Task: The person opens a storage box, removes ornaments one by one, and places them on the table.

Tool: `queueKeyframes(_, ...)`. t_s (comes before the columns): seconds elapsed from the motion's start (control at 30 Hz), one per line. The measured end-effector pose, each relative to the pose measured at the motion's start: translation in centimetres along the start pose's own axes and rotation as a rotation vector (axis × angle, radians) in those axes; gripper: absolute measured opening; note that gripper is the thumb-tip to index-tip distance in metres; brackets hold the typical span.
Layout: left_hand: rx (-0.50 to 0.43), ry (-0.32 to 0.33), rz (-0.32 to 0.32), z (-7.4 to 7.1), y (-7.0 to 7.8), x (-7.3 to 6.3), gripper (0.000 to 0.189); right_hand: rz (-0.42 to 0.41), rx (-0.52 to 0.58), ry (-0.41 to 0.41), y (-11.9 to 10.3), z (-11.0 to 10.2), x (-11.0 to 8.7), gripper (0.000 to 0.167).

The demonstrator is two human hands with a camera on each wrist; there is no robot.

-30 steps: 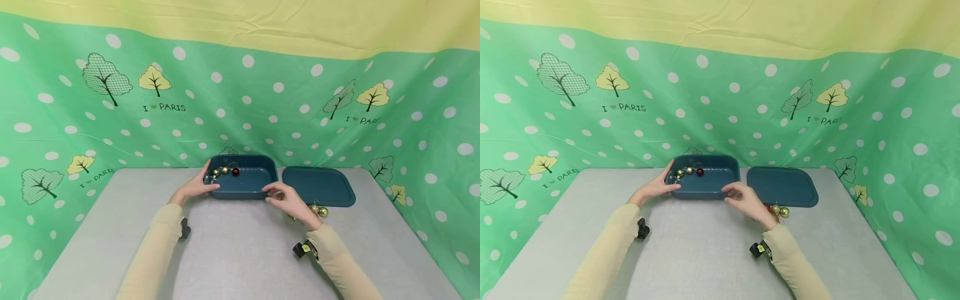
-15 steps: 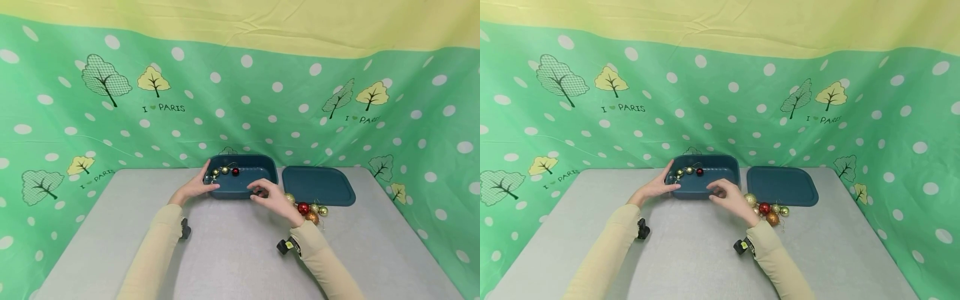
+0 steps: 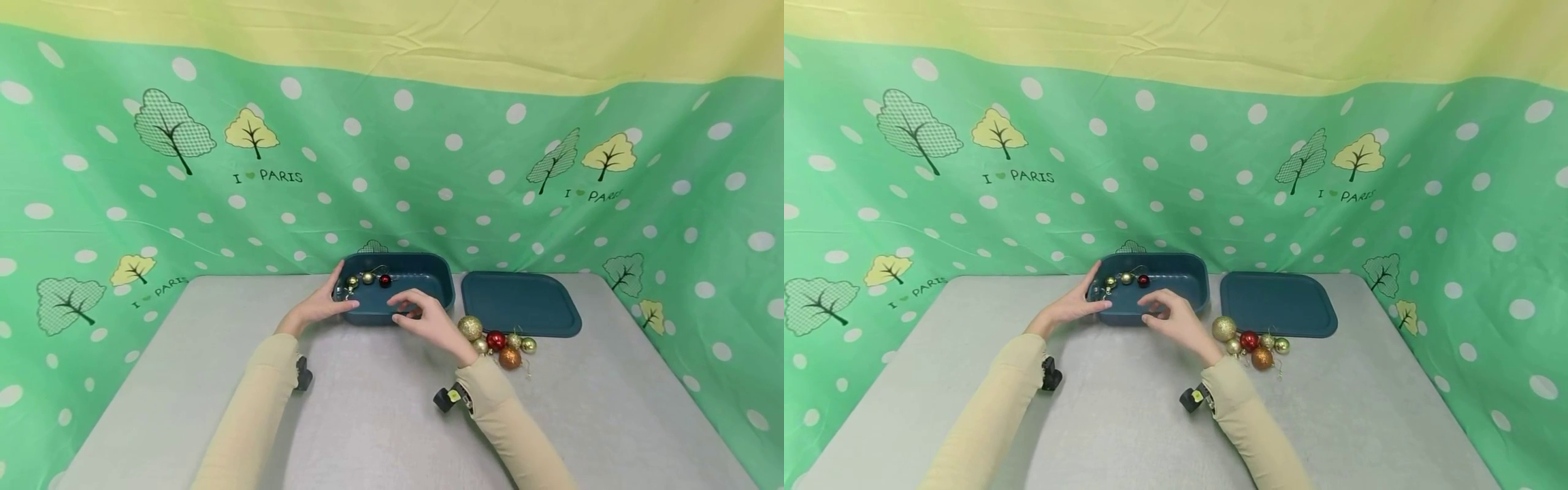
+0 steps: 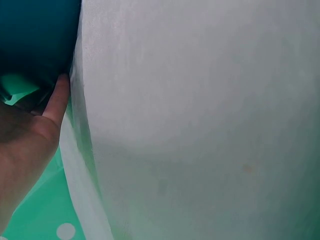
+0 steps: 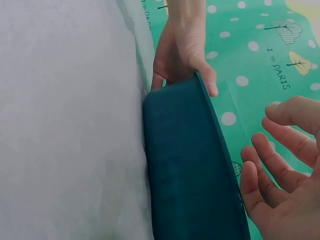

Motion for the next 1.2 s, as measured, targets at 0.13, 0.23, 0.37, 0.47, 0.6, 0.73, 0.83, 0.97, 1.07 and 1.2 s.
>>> queueKeyframes(0.13,-0.017,-0.02,-0.007,-0.1,1.2,-0.9,0.104,0.009,0.009,-0.001,0.3,0.2,0.7,0.026)
queueKeyframes(0.23,-0.005,-0.025,-0.005,-0.1,2.2,-1.8,0.103,-0.004,0.003,-0.009,0.2,0.4,1.4,0.026)
queueKeyframes(0.37,0.005,-0.021,0.0,-0.1,2.8,-2.5,0.101,-0.007,-0.003,-0.031,0.2,0.6,2.2,0.028)
queueKeyframes(0.47,0.01,-0.026,-0.002,-0.1,2.8,-2.5,0.099,0.009,-0.016,-0.05,0.7,0.7,2.7,0.029)
queueKeyframes(0.6,0.012,-0.036,-0.005,0.0,2.6,-2.3,0.099,0.043,-0.048,-0.066,1.6,0.6,3.3,0.028)
queueKeyframes(0.73,0.01,-0.037,-0.006,-0.1,2.4,-2.2,0.101,0.081,-0.052,-0.067,2.7,0.6,4.0,0.026)
queueKeyframes(0.83,-0.004,-0.04,-0.009,-0.1,2.1,-1.9,0.102,0.102,-0.048,-0.072,3.5,0.7,4.7,0.025)
queueKeyframes(0.97,-0.022,-0.033,-0.005,-0.1,1.1,-0.9,0.104,0.128,-0.046,-0.086,4.1,0.7,5.4,0.024)
queueKeyframes(1.07,-0.019,-0.009,0.0,0.0,0.0,0.0,0.105,0.151,-0.032,-0.088,3.8,0.7,5.9,0.024)
queueKeyframes(1.2,-0.015,0.011,0.003,0.0,-0.6,0.4,0.106,0.198,-0.029,-0.061,4.9,0.6,6.3,0.026)
Point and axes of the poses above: each hand's wrist, its own x-axis towards the middle knuckle, its own z-axis out of the palm, y = z × x, the point moved 10 cm from there along x, towards the middle knuckle, and after that the axes turned 14 degrees about -z, right-handed, at the moved point
